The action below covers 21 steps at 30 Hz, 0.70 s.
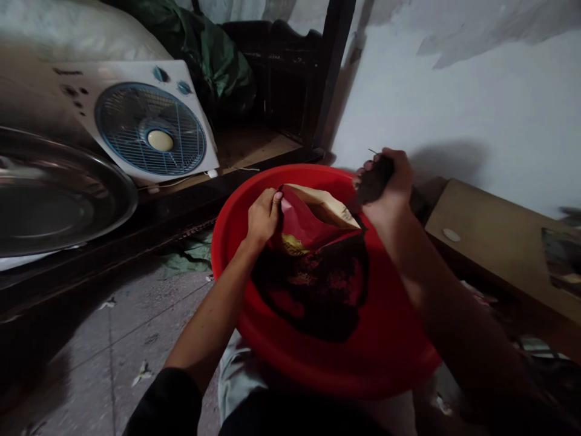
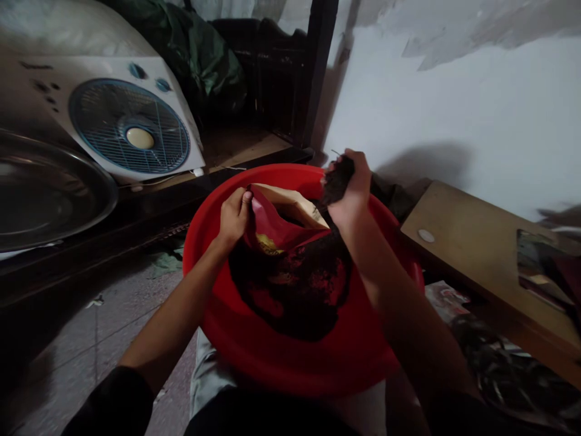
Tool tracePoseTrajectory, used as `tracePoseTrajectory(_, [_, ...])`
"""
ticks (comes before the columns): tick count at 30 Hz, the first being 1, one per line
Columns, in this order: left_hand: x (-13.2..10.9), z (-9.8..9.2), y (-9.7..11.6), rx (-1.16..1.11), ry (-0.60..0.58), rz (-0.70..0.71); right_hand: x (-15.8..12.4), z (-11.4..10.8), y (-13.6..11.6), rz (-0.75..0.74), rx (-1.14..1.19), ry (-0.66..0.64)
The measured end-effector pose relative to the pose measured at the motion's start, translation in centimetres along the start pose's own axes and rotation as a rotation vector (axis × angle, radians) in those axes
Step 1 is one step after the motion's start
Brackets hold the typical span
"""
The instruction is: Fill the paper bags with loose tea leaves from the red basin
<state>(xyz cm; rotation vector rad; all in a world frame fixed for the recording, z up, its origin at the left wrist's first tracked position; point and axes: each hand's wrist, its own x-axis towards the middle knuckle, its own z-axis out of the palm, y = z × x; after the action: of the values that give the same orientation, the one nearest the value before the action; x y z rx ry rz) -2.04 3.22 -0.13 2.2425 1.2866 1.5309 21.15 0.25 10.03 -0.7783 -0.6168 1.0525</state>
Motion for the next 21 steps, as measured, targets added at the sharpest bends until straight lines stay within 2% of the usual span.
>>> tracePoseTrajectory(4, [0.0,0.0,0.0,-0.003,0.002,-0.005,-0.7,2.3,2.2,-0.036,0.013,-0.039])
tracePoseTrajectory(9, [0.1,0.1,0.0,0.003,-0.007,-0.002,-0.5,2.0,2.8,-0.010,-0.087,-0.120])
tracePoseTrajectory(12, [0.1,0.0,0.1,0.009,-0.013,-0.020,0.9,0.2,2.0,-0.050,-0.176,-0.149])
tracePoseTrajectory(16, [0.1,-0.1,0.3,0.025,-0.016,-0.022,2.5,-4.3,2.5,-0.096,-0.361,-0.078])
tracePoseTrajectory(19, [0.1,-0.1,0.3,0.021,-0.015,-0.019,1.0,-7.8,4.7,-0.044,-0.641,-0.009])
tracePoseTrajectory(21, [0.1,-0.1,0.3,0.015,-0.017,-0.020,-1.1,-9.2,6.1,-0.011,-0.741,-0.051])
